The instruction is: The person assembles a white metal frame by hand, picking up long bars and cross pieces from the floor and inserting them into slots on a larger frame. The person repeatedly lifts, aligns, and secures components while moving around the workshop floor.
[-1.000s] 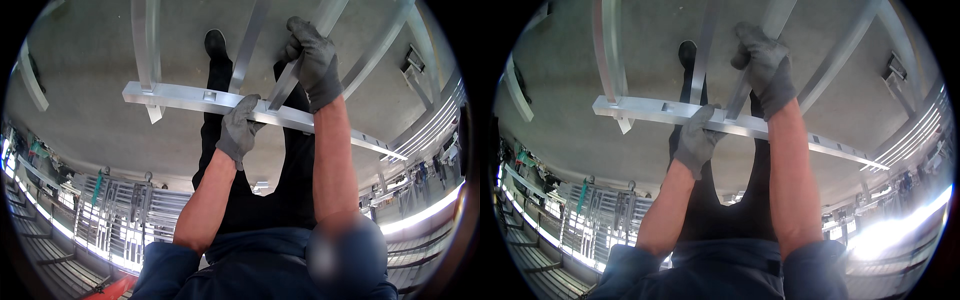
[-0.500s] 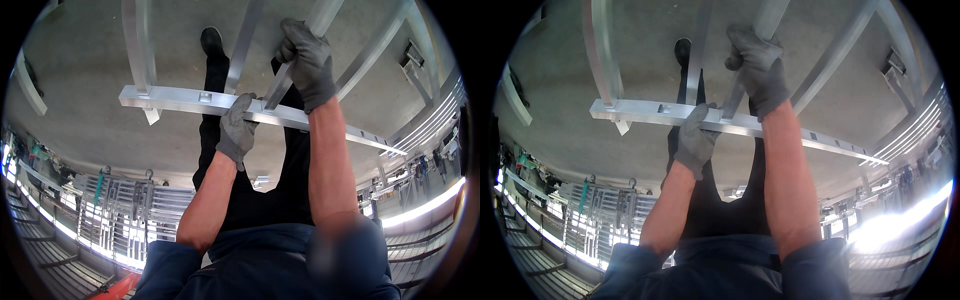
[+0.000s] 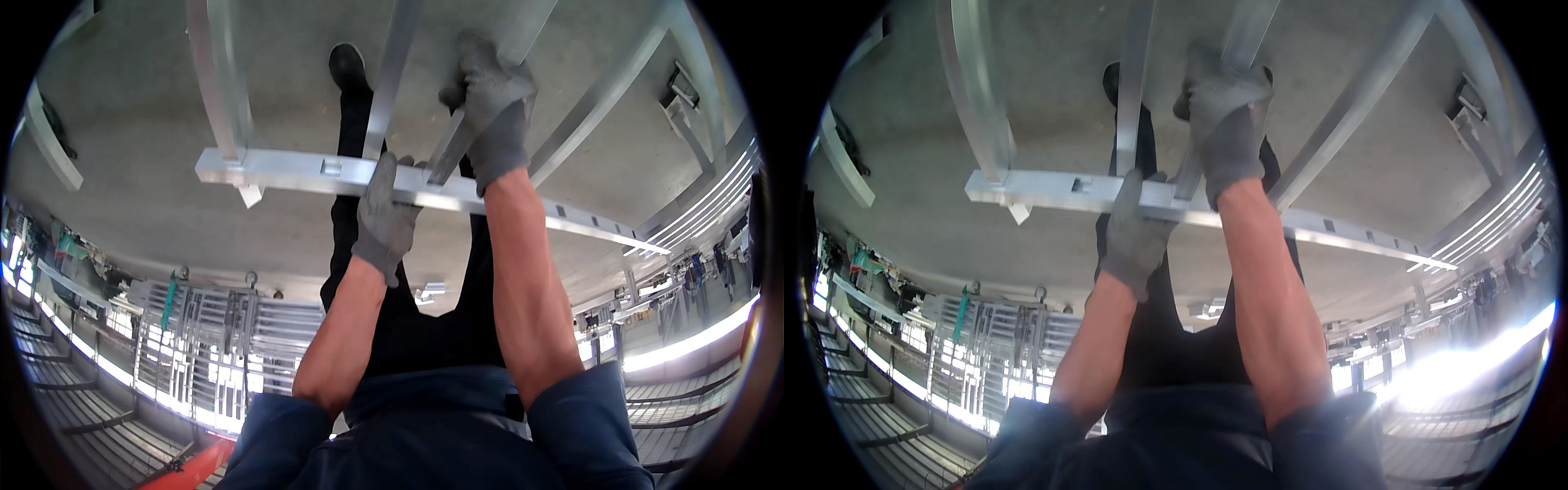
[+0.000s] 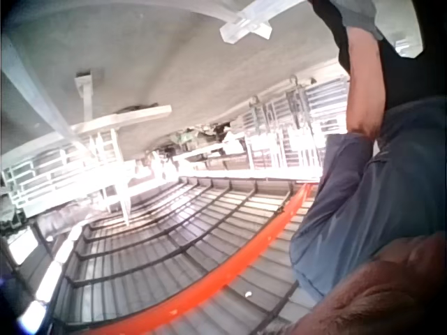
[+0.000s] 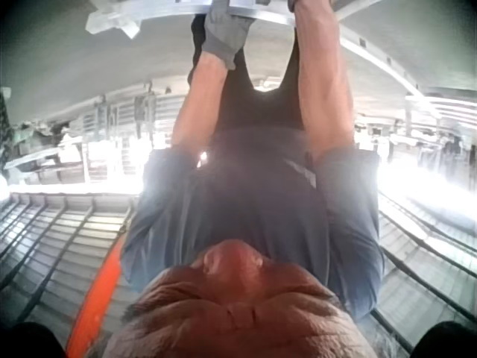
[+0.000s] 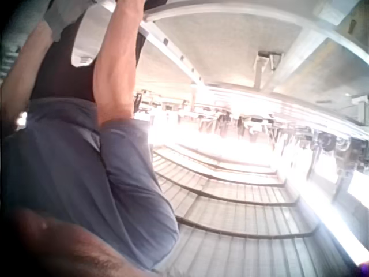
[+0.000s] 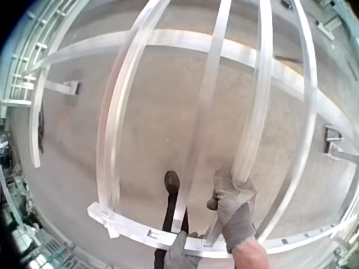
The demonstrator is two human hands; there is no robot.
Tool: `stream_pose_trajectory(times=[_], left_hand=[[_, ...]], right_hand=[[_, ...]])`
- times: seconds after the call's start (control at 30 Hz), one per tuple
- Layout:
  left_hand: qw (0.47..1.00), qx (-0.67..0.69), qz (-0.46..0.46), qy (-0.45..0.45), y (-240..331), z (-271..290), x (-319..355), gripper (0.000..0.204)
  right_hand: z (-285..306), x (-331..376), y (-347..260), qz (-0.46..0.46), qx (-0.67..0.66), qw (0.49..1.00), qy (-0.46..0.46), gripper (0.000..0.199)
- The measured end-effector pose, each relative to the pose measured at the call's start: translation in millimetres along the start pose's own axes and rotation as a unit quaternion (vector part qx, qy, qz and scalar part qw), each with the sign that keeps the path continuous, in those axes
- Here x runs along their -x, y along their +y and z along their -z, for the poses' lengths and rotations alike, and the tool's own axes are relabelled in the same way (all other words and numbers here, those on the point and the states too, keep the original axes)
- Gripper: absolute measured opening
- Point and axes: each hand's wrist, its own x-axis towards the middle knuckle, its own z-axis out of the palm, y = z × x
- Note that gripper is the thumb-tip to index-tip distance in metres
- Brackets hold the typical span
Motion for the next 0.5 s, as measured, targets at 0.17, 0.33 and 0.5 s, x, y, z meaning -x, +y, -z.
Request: stream_pose_trajectory(times=[0.17,0.33,0.5], left_hand=[[0.994,0.089,0.052,0.041,1,14,5,0.062],[0.995,0.092,-0.021,0.037,26,52,-6,0.06],[0.983,0.171,-0.021,0.063,43,44,-17,0.061]], right_hand=[[30,10,3,0.145,0.167,0.974,-0.042,0.02],[-3,65,-51,0.328,0.063,0.942,0.032,0.039],[-56,63,17,0.071,0.324,0.943,-0.03,0.063]])
